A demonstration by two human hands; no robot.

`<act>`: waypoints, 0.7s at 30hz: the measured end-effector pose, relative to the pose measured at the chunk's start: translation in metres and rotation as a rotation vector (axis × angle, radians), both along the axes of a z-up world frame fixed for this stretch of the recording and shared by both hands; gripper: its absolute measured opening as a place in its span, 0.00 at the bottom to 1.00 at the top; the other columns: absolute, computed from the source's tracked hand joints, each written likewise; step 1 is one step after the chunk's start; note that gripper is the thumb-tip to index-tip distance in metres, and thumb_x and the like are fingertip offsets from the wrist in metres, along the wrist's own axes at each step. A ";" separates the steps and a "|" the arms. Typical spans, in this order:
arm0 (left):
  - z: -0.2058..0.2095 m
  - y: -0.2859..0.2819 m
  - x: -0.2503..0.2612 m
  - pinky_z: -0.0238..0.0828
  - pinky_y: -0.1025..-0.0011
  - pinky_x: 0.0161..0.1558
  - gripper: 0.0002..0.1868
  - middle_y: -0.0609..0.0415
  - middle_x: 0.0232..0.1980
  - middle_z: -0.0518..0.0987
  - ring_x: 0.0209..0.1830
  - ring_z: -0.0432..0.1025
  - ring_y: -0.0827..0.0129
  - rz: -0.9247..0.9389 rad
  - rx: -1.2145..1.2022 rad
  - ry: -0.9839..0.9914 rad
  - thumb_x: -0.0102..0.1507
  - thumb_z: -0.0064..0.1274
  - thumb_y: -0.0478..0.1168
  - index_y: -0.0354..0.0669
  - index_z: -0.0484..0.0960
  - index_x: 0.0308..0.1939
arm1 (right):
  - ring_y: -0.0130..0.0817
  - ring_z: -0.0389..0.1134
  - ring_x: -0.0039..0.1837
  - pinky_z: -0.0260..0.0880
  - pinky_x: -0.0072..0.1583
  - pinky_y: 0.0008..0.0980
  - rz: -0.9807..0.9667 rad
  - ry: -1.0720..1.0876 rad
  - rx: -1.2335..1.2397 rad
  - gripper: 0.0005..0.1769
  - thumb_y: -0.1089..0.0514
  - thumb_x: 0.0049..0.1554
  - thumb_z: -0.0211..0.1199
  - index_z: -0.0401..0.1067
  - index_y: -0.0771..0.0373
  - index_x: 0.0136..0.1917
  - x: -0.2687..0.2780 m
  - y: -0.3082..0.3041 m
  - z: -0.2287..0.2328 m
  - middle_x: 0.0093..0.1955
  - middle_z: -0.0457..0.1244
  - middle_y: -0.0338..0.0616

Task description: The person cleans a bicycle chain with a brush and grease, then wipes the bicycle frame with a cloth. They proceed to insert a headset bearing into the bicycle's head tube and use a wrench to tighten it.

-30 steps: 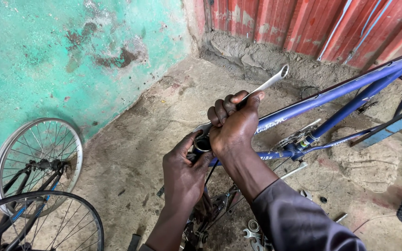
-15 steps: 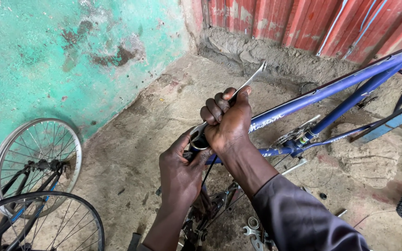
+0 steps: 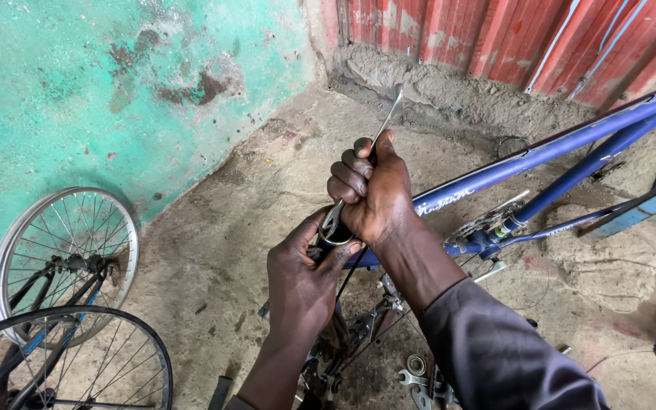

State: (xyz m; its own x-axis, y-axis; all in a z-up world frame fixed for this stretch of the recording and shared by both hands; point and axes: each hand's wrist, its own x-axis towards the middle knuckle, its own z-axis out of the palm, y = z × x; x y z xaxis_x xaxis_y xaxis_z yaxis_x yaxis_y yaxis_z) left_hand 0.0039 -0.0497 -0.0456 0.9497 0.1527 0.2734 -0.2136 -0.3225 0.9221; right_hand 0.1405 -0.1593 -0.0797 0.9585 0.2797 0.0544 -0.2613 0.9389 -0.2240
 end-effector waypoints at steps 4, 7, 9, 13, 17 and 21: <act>-0.004 0.000 0.001 0.74 0.77 0.36 0.22 0.58 0.41 0.90 0.36 0.77 0.81 -0.030 0.014 -0.038 0.55 0.67 0.39 0.48 0.86 0.54 | 0.21 0.39 0.26 0.37 0.29 0.23 0.183 -0.179 0.074 0.26 0.36 0.64 0.51 0.66 0.57 0.36 0.000 -0.006 -0.002 0.25 0.42 0.29; -0.008 0.000 0.002 0.76 0.77 0.38 0.24 0.57 0.43 0.91 0.37 0.78 0.80 -0.015 -0.006 -0.037 0.53 0.69 0.36 0.48 0.87 0.54 | 0.20 0.40 0.27 0.38 0.30 0.22 0.270 -0.260 0.123 0.25 0.37 0.64 0.52 0.66 0.58 0.38 0.002 -0.006 -0.005 0.26 0.43 0.28; -0.008 0.001 0.003 0.74 0.76 0.37 0.24 0.59 0.42 0.91 0.35 0.76 0.82 0.006 0.029 -0.043 0.53 0.69 0.38 0.49 0.87 0.54 | 0.20 0.40 0.27 0.39 0.31 0.23 0.257 -0.240 0.136 0.26 0.36 0.65 0.50 0.66 0.58 0.38 0.004 -0.007 -0.008 0.26 0.44 0.28; -0.009 0.001 0.002 0.73 0.77 0.36 0.22 0.60 0.38 0.90 0.34 0.74 0.82 -0.005 0.031 -0.038 0.54 0.69 0.40 0.49 0.87 0.53 | 0.19 0.41 0.27 0.39 0.31 0.21 0.341 -0.284 0.125 0.22 0.39 0.63 0.55 0.65 0.57 0.38 0.005 -0.010 -0.005 0.26 0.44 0.28; -0.014 0.002 0.005 0.78 0.78 0.39 0.27 0.56 0.45 0.91 0.39 0.81 0.80 -0.007 -0.002 -0.042 0.52 0.71 0.37 0.48 0.86 0.56 | 0.19 0.41 0.27 0.39 0.30 0.21 0.313 -0.218 0.114 0.25 0.37 0.64 0.53 0.67 0.58 0.37 0.008 -0.007 -0.009 0.25 0.44 0.28; -0.010 0.002 0.002 0.70 0.76 0.34 0.22 0.60 0.38 0.90 0.32 0.72 0.82 0.000 0.086 -0.037 0.54 0.69 0.42 0.52 0.87 0.53 | 0.19 0.41 0.27 0.40 0.30 0.20 0.372 -0.265 0.123 0.22 0.40 0.63 0.56 0.65 0.58 0.37 0.007 -0.011 -0.002 0.26 0.44 0.29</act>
